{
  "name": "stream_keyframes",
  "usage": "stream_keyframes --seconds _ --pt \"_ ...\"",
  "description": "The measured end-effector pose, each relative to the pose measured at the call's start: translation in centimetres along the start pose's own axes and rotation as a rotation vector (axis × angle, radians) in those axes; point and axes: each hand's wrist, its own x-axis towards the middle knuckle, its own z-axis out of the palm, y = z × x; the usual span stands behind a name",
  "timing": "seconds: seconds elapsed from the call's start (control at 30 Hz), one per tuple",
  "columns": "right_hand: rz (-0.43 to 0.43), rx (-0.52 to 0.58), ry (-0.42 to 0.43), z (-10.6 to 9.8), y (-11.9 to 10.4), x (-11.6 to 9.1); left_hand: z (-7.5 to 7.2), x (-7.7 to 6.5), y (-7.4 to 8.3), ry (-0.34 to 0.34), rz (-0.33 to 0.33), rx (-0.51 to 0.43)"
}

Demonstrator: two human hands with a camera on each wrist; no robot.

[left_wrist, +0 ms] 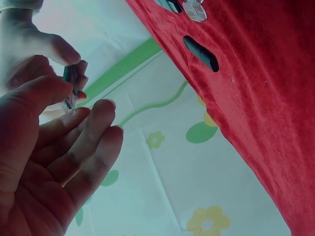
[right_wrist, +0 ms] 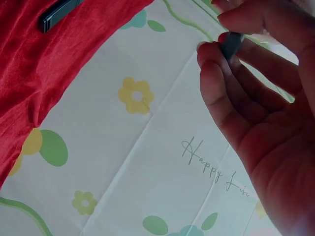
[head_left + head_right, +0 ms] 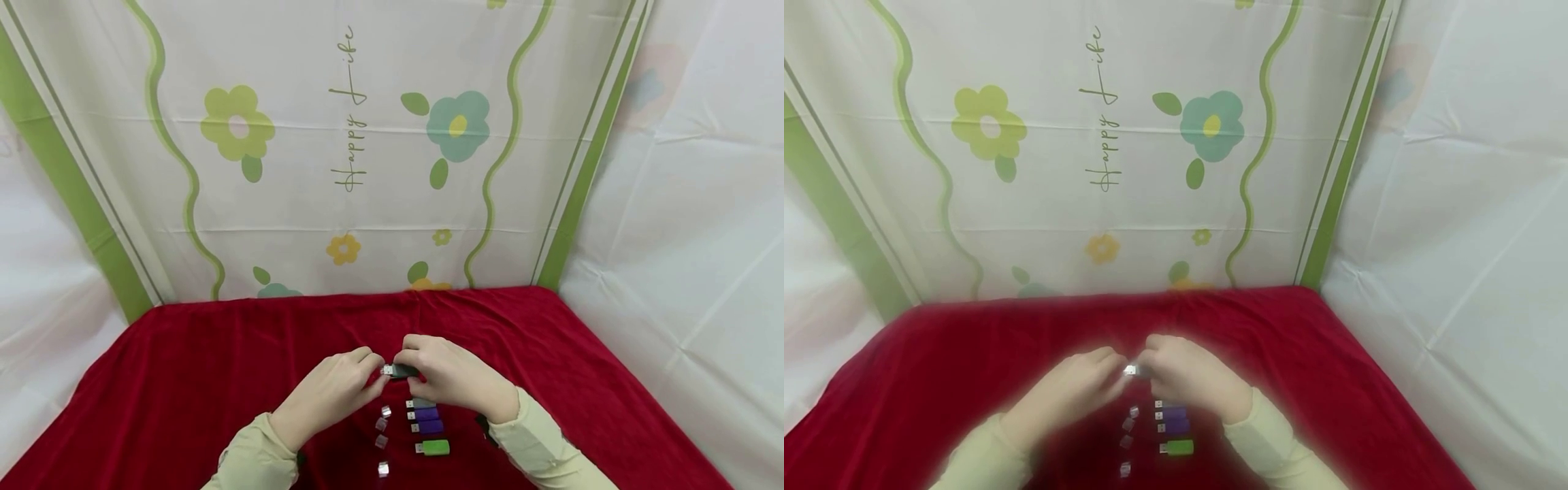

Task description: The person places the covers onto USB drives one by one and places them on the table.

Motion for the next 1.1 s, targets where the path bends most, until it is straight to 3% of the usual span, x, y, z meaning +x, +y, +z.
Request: stream_keyframes --seconds 0.37,0.9,1.1 --pt "-0.025 0.077 0.093 -0.48 0.90 0.24 -0.66 0.29 -0.30 0.097 -0.020 -0.026" --pt "-0.022 0.163 0.136 -0.77 0.83 0.22 -0.98 0.57 -0.40 0.134 -0.022 -0.022" --pt "-0.022 0.140 0.124 -0.67 0.92 -0.10 -0.89 0.44 -0.26 0.136 0.001 -0.025"
